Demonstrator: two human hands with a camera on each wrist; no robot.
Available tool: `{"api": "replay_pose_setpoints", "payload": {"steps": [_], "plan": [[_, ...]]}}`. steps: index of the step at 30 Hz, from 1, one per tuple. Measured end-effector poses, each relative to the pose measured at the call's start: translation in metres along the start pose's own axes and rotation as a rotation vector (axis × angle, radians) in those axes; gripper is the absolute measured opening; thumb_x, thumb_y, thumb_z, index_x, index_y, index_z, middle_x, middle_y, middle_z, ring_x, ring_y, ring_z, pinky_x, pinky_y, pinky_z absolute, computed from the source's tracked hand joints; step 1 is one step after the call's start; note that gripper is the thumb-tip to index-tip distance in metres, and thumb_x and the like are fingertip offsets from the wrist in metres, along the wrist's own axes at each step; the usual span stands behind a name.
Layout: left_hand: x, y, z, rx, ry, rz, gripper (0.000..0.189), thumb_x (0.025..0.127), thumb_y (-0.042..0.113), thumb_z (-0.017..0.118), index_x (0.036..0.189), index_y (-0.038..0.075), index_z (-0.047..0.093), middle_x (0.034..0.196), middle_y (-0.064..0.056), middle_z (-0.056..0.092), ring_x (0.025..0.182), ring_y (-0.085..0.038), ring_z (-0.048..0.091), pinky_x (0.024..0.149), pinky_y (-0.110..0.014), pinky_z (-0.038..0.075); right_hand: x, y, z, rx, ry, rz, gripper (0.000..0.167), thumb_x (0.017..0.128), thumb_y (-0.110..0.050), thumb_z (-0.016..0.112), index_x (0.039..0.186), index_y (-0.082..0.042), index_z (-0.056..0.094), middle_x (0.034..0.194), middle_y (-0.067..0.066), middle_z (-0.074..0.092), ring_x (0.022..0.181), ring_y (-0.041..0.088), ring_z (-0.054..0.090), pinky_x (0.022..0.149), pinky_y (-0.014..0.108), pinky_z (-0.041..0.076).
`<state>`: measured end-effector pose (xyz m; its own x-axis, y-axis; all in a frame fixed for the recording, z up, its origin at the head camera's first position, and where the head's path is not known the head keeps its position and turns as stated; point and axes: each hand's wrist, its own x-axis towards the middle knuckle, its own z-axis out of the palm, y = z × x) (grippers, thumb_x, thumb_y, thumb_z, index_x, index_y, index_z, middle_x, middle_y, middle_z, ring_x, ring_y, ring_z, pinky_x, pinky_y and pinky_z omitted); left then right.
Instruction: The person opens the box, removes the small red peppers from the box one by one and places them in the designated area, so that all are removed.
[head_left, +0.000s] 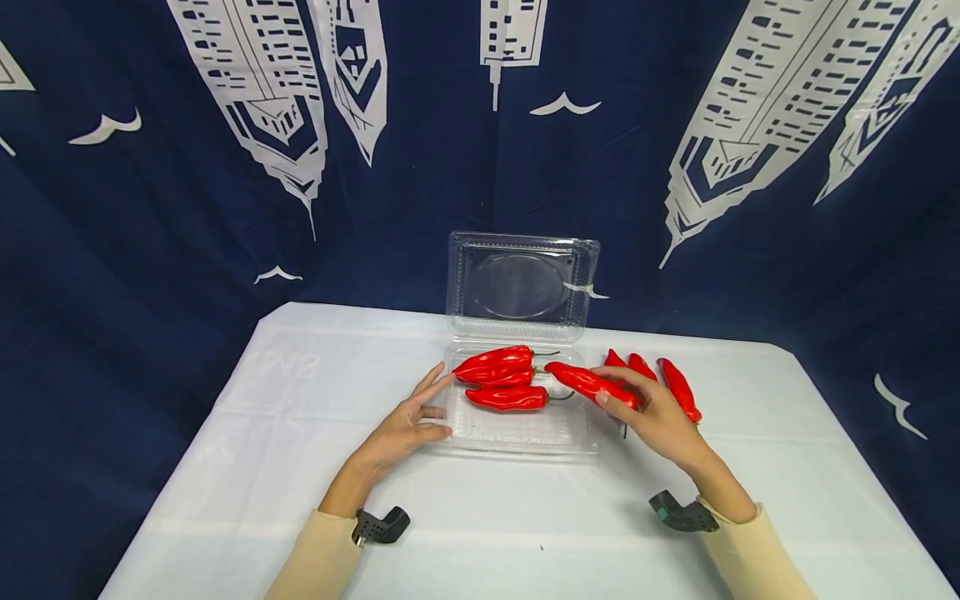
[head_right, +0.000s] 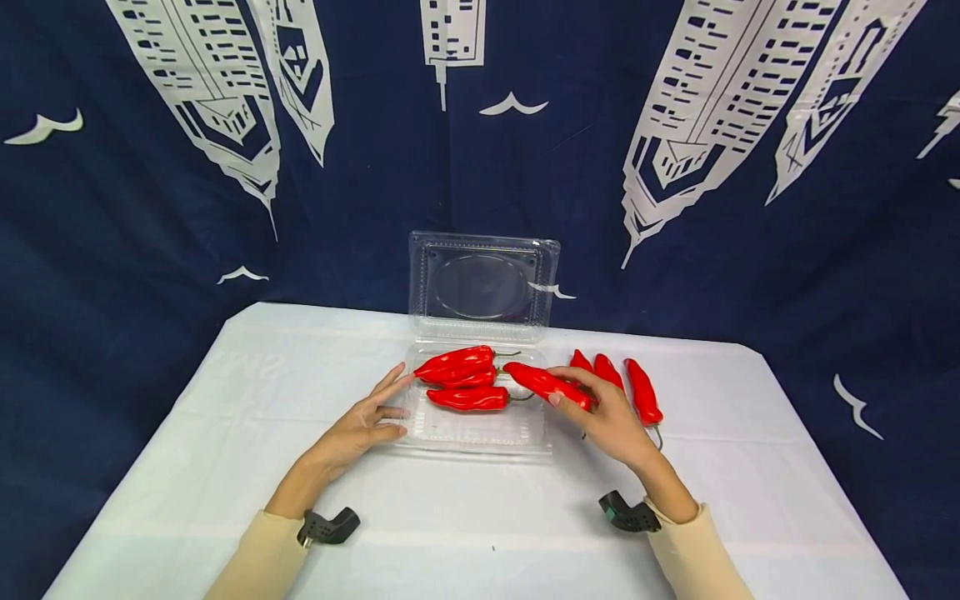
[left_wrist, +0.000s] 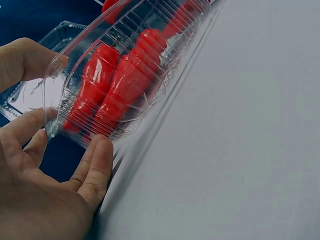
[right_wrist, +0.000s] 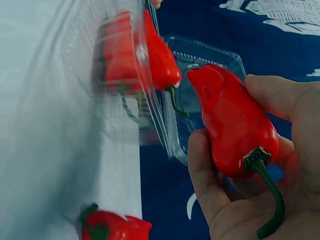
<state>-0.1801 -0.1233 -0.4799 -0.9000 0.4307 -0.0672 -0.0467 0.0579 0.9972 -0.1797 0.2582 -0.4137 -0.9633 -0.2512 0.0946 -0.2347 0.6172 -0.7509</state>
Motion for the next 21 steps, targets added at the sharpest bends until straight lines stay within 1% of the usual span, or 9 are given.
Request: {"api": "replay_pose_setpoints", "payload": {"steps": [3,4,6,8,10,15,18,19,21], "plan": [[-0.001,0.001,0.000,0.001,-0.001,0.004,0.084,0.085,-0.003,0.066,0.158,0.023,0.034,0.167,0.019,0.004,0.127,-0.034,0.041,0.091,-0.029,0.048,-0.002,0.001,-0.005,-0.019,0.022,0.008,0.043,0.095,-0.031,0.068,0.136,-0.017,0.062,0.109,0.011,0.069,0.097,0.025,0.058,0.072,0.024,0.053],[-0.001,0.002,0.000,0.002,-0.001,0.005,0.084,0.085,-0.003,0.066,0.158,0.023,0.034,0.167,0.019,0.004,0.127,-0.034,0.040,0.091,-0.029,0.048,-0.002,0.001,-0.006,-0.021,0.025,0.012,0.043,0.095,-0.031,0.068,0.136,-0.017,0.061,0.107,0.011,0.070,0.097,0.026,0.059,0.073,0.024,0.053],[-0.001,0.002,0.000,0.003,-0.003,0.006,0.084,0.085,-0.003,0.065,0.158,0.022,0.033,0.167,0.019,0.004,0.128,-0.034,0.040,0.090,-0.028,0.048,-0.004,0.003,-0.009,-0.024,0.033,0.021,0.044,0.096,-0.032,0.068,0.136,-0.017,0.061,0.109,0.011,0.070,0.099,0.027,0.059,0.074,0.024,0.053],[-0.001,0.002,0.000,0.001,-0.004,0.005,0.084,0.084,-0.003,0.065,0.158,0.022,0.033,0.167,0.019,0.004,0.128,-0.034,0.040,0.090,-0.028,0.048,-0.005,0.006,-0.011,-0.020,0.039,0.025,0.045,0.096,-0.032,0.067,0.137,-0.016,0.060,0.112,0.012,0.070,0.102,0.029,0.058,0.075,0.025,0.053],[-0.001,0.001,0.000,-0.001,-0.005,0.003,0.084,0.084,-0.003,0.065,0.158,0.022,0.033,0.167,0.019,0.004,0.128,-0.034,0.040,0.090,-0.028,0.048,-0.006,0.008,-0.013,-0.012,0.041,0.026,0.045,0.096,-0.032,0.066,0.138,-0.014,0.060,0.118,0.015,0.068,0.106,0.030,0.057,0.076,0.025,0.053],[-0.001,0.000,0.000,-0.004,-0.010,0.009,0.084,0.085,-0.003,0.065,0.158,0.021,0.032,0.167,0.017,0.003,0.128,-0.034,0.040,0.090,-0.028,0.048,-0.008,0.015,-0.017,0.025,0.027,0.047,0.047,0.097,-0.031,0.066,0.140,-0.013,0.057,0.132,0.019,0.058,0.114,0.035,0.052,0.077,0.025,0.055],[-0.001,0.000,-0.001,-0.002,-0.009,0.014,0.084,0.085,-0.003,0.065,0.158,0.021,0.032,0.167,0.018,0.004,0.128,-0.035,0.040,0.089,-0.027,0.049,-0.008,0.018,-0.020,0.035,0.028,0.060,0.048,0.097,-0.031,0.066,0.141,-0.013,0.056,0.135,0.020,0.055,0.114,0.036,0.051,0.076,0.027,0.056],[-0.001,0.000,-0.001,-0.004,-0.007,0.011,0.084,0.084,-0.004,0.065,0.158,0.021,0.033,0.167,0.019,0.004,0.127,-0.034,0.040,0.089,-0.026,0.049,-0.008,0.019,-0.021,0.034,0.033,0.062,0.049,0.097,-0.031,0.066,0.141,-0.013,0.055,0.135,0.020,0.055,0.115,0.037,0.051,0.076,0.027,0.057],[-0.001,-0.001,-0.001,-0.008,-0.005,0.012,0.084,0.084,-0.004,0.065,0.158,0.021,0.033,0.167,0.019,0.004,0.127,-0.034,0.040,0.088,-0.025,0.049,-0.009,0.020,-0.025,0.024,0.045,0.067,0.050,0.097,-0.032,0.065,0.143,-0.013,0.054,0.136,0.021,0.054,0.117,0.039,0.052,0.076,0.026,0.057]]}}
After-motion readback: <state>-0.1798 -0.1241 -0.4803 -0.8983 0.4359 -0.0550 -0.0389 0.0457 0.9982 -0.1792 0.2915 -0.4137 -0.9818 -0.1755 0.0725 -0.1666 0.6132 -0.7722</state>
